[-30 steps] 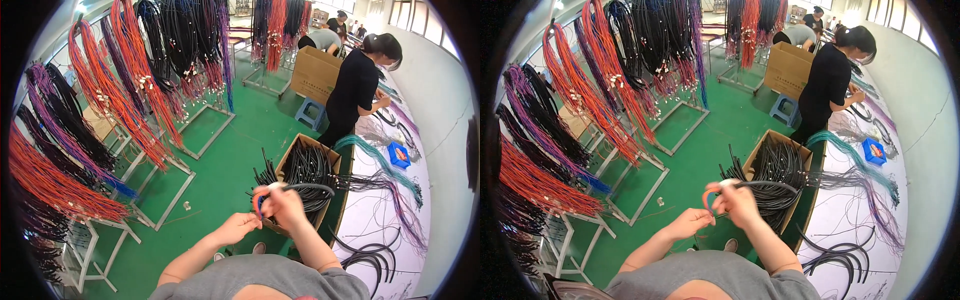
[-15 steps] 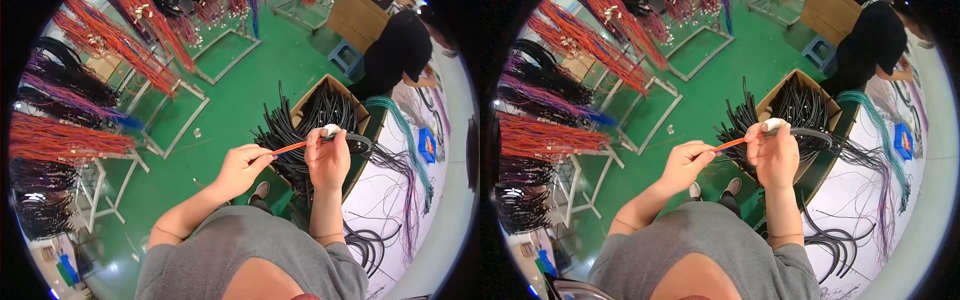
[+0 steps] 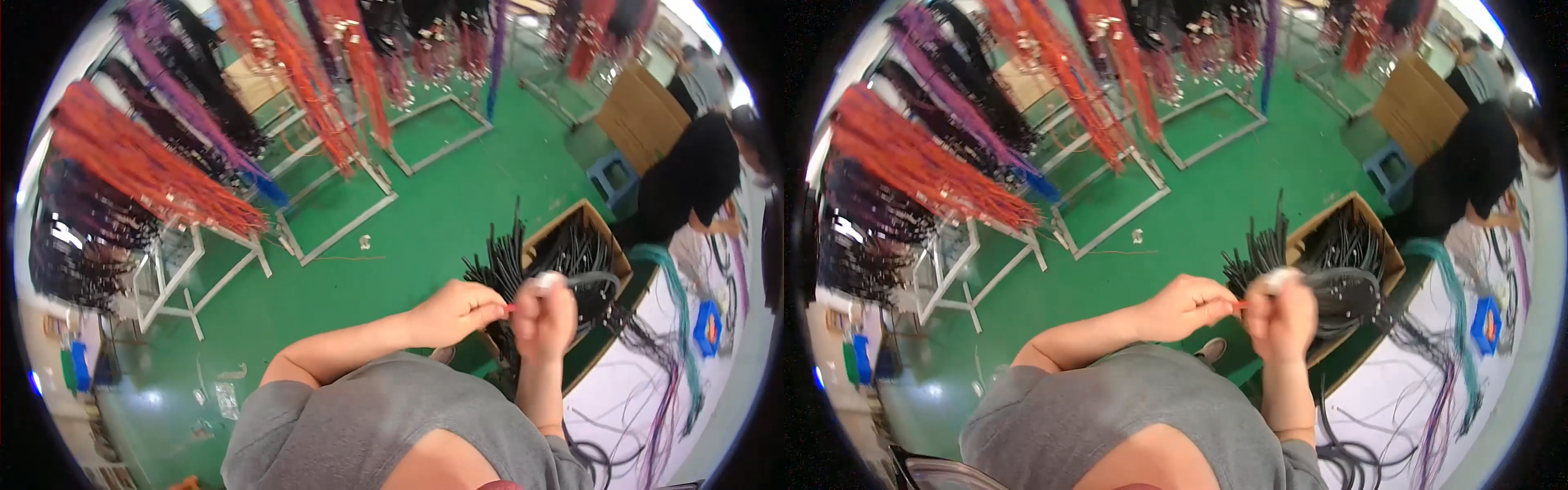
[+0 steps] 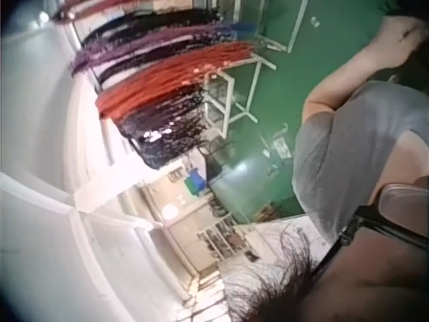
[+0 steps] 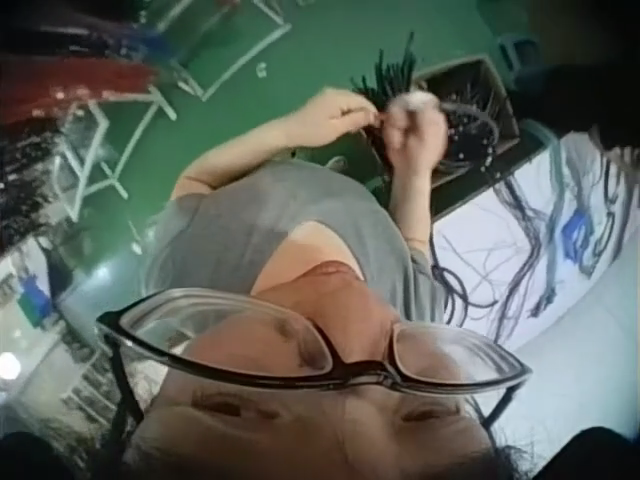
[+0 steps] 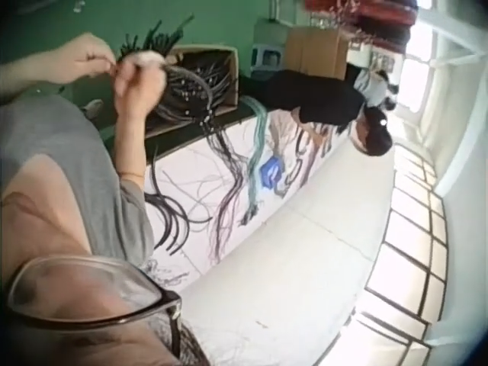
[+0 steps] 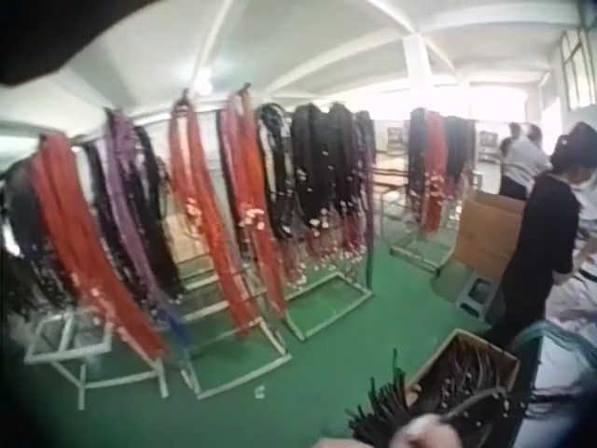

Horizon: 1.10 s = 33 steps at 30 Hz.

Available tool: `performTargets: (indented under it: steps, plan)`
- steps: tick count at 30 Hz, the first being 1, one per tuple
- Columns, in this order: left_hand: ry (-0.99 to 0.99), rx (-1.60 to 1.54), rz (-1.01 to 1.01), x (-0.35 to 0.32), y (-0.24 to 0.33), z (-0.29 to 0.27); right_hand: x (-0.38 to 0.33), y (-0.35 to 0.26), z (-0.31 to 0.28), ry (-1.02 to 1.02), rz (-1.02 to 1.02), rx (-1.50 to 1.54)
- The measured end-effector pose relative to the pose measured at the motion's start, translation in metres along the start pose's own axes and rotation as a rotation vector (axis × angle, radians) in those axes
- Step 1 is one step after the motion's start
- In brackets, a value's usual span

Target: Assembling multi-colored wire bundles into plastic connectors and organizing them on racks in a factory floor environment.

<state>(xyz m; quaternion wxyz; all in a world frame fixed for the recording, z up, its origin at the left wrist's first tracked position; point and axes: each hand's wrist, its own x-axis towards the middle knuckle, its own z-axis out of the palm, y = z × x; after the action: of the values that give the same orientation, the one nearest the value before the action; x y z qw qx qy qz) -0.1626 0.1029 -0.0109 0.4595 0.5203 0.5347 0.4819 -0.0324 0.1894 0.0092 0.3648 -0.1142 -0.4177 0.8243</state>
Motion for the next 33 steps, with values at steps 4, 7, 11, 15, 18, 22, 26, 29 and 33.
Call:
performTargets:
  steps: [4, 7, 11, 15, 18, 22, 26, 29, 33]
  plan:
    - [-0.023, 0.009, 0.13, -0.036, 0.008, -0.03, 0.0, 0.002, 0.033, 0.148, -0.275, 0.11]
    - [-0.084, 0.096, 0.186, -0.065, 0.018, -0.057, -0.012, 0.043, 0.07, -0.012, 0.086, -0.2]
    - [-0.06, -0.013, 0.198, -0.125, 0.016, -0.104, -0.012, 0.067, 0.123, 0.088, -0.339, 0.312]
    - [-0.041, 0.132, 0.344, -0.188, -0.008, -0.169, -0.023, 0.152, 0.199, -0.08, -0.071, -0.342]
    - [-0.14, -0.15, 0.19, -0.236, -0.024, -0.218, -0.027, 0.196, 0.241, 0.124, -0.314, -0.134]
    - [-0.008, -0.013, 0.307, -0.296, -0.019, -0.266, -0.035, 0.227, 0.312, 0.321, -0.346, -0.139]
    - [-0.198, -0.09, 0.184, -0.332, -0.005, -0.309, -0.04, 0.243, 0.39, 0.133, -0.237, -0.232]
    - [0.014, 0.017, 0.315, -0.363, -0.003, -0.32, -0.044, 0.257, 0.411, 0.203, -0.352, -0.158]
    - [0.041, 0.049, 0.255, -0.388, -0.007, -0.33, -0.057, 0.28, 0.409, -0.071, 0.04, -0.391]
